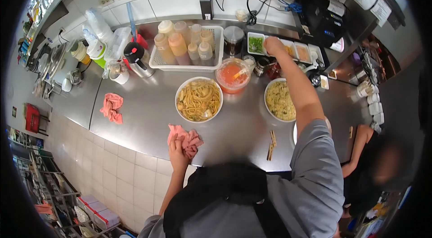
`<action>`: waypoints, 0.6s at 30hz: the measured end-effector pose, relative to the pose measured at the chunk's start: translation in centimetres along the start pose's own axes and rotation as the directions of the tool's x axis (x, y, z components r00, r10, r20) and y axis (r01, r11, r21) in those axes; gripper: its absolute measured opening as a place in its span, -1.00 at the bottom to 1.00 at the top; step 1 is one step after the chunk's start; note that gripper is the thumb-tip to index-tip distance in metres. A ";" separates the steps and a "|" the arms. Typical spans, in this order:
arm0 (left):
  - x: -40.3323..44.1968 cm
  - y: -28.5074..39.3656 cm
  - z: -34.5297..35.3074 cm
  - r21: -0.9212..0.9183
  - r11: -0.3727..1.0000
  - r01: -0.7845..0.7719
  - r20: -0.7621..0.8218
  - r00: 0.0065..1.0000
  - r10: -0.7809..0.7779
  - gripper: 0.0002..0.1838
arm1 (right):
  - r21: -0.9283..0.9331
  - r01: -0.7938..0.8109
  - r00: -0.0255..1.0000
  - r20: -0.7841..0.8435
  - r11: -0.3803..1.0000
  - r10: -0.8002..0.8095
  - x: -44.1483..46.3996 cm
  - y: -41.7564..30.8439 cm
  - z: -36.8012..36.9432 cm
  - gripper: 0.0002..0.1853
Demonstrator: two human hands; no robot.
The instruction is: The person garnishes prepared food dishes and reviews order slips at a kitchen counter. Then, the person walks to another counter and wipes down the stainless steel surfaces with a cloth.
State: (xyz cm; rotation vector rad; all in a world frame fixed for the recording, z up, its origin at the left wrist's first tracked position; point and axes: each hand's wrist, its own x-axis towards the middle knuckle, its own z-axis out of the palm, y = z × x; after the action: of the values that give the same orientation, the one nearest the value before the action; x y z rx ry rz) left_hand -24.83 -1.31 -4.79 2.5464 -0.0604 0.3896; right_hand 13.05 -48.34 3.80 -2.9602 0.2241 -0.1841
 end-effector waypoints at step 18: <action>-0.3 0.9 0.4 0.055 0.997 0.044 -0.034 0.999 -0.042 -0.43 | -0.413 0.193 0.970 -0.059 0.890 -0.237 1.2 -2.2 1.3 -0.77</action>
State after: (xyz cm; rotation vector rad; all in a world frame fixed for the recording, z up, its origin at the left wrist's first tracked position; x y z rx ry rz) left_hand -25.09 -2.29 -4.70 2.5911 0.0180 0.4212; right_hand 14.72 -46.19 3.09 -3.3908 -0.0679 -0.3686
